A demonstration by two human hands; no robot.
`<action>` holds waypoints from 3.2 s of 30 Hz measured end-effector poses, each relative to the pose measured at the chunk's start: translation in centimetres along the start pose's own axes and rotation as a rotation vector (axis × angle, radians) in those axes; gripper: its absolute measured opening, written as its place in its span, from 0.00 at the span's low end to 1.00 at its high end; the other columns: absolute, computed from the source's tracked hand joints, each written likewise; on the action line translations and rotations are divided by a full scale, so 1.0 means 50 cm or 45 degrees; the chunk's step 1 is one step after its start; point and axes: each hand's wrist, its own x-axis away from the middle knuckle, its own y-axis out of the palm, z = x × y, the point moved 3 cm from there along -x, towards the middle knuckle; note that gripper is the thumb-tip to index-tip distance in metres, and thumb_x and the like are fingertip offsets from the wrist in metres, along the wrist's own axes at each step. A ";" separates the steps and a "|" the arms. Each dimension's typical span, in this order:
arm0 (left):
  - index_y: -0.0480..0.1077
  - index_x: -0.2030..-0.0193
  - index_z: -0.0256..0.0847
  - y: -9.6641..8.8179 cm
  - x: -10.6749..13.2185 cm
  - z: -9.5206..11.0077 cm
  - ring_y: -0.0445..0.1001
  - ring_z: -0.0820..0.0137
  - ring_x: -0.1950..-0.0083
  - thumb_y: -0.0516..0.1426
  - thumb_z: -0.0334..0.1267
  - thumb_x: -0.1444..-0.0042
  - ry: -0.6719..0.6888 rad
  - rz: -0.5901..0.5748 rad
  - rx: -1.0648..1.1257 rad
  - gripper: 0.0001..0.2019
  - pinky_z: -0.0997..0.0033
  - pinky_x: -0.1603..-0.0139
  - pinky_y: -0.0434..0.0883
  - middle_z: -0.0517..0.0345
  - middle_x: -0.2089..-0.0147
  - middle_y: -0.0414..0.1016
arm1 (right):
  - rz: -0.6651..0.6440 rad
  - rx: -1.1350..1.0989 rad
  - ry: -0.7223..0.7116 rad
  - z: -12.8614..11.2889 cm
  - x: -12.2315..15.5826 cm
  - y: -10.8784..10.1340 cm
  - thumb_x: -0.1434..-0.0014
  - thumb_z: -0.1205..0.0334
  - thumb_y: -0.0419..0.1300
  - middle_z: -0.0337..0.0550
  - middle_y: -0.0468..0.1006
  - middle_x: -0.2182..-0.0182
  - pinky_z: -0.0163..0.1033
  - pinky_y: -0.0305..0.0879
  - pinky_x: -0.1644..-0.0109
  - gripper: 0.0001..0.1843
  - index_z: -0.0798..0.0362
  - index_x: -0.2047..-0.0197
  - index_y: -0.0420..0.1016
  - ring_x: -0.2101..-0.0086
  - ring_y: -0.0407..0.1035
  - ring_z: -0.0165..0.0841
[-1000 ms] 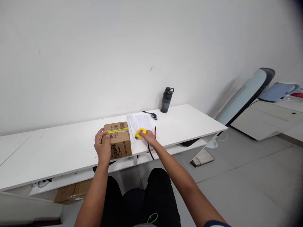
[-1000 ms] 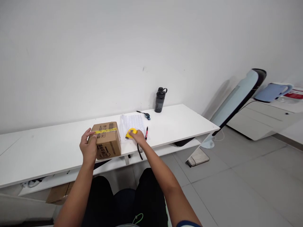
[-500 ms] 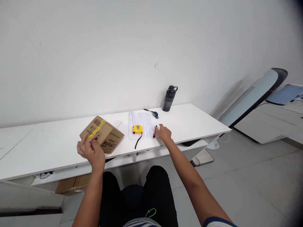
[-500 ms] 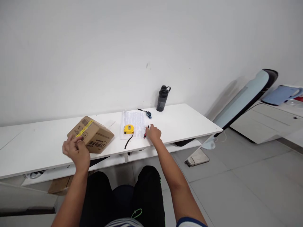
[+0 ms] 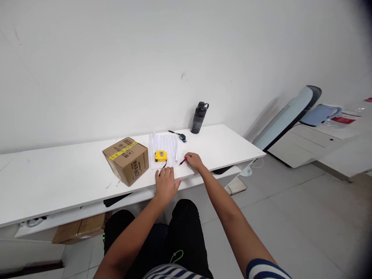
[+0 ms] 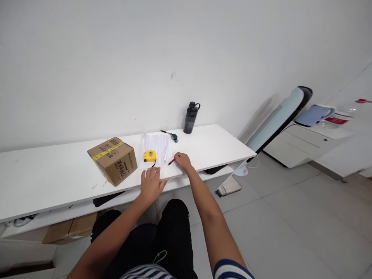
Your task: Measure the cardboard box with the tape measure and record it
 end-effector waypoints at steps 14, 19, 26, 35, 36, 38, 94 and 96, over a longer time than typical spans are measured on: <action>0.57 0.31 0.50 0.120 -0.055 -0.009 0.59 0.47 0.37 0.47 0.59 0.39 0.130 -0.234 -0.169 0.32 0.45 0.39 0.53 0.41 0.35 0.62 | 0.496 -0.618 0.041 -0.012 0.036 0.032 0.43 0.39 0.52 0.31 0.62 0.79 0.35 0.60 0.68 0.21 0.49 0.69 0.61 0.75 0.60 0.30; 0.56 0.31 0.52 0.126 -0.060 -0.008 0.59 0.46 0.37 0.49 0.60 0.40 0.145 -0.264 -0.198 0.33 0.44 0.40 0.53 0.40 0.35 0.62 | 0.190 -0.783 0.075 -0.011 0.029 0.050 0.38 0.36 0.39 0.34 0.62 0.85 0.36 0.56 0.75 0.31 0.51 0.67 0.71 0.82 0.56 0.30; 0.56 0.31 0.52 0.126 -0.065 -0.005 0.58 0.45 0.36 0.52 0.58 0.41 0.129 -0.288 -0.206 0.33 0.44 0.40 0.53 0.41 0.34 0.61 | 0.156 -0.622 0.054 -0.015 0.034 0.044 0.46 0.40 0.58 0.38 0.70 0.80 0.37 0.62 0.66 0.25 0.50 0.83 0.62 0.74 0.63 0.31; 0.56 0.31 0.53 0.129 -0.067 -0.002 0.58 0.45 0.36 0.54 0.57 0.41 0.119 -0.296 -0.218 0.33 0.44 0.40 0.53 0.41 0.34 0.60 | 0.078 -0.623 0.045 -0.023 0.036 0.045 0.47 0.49 0.58 0.38 0.72 0.80 0.37 0.61 0.65 0.20 0.50 0.83 0.60 0.73 0.65 0.32; 0.56 0.31 0.53 0.129 -0.067 -0.002 0.58 0.45 0.36 0.54 0.57 0.41 0.123 -0.289 -0.218 0.33 0.44 0.40 0.53 0.41 0.34 0.61 | 0.078 -0.625 0.049 -0.023 0.036 0.045 0.47 0.50 0.58 0.37 0.72 0.81 0.37 0.61 0.65 0.20 0.50 0.83 0.59 0.73 0.65 0.32; 0.56 0.31 0.52 0.129 -0.066 -0.003 0.58 0.45 0.37 0.54 0.56 0.41 0.125 -0.277 -0.216 0.32 0.44 0.40 0.53 0.41 0.35 0.61 | 0.093 -0.632 0.053 -0.022 0.036 0.044 0.46 0.51 0.57 0.37 0.71 0.81 0.37 0.61 0.65 0.20 0.49 0.84 0.58 0.73 0.65 0.32; 0.58 0.32 0.53 0.129 -0.065 -0.004 0.61 0.47 0.39 0.53 0.59 0.42 0.148 -0.229 -0.316 0.32 0.47 0.41 0.56 0.42 0.37 0.63 | 0.262 -0.662 0.108 -0.016 0.040 0.045 0.46 0.56 0.56 0.32 0.63 0.84 0.36 0.56 0.69 0.19 0.49 0.84 0.55 0.77 0.57 0.29; 0.58 0.32 0.54 0.131 -0.065 -0.005 0.61 0.47 0.39 0.53 0.60 0.42 0.159 -0.239 -0.327 0.32 0.47 0.41 0.56 0.42 0.37 0.63 | 0.227 -0.664 0.109 -0.016 0.040 0.046 0.47 0.57 0.56 0.32 0.63 0.84 0.36 0.56 0.70 0.19 0.49 0.84 0.55 0.77 0.58 0.29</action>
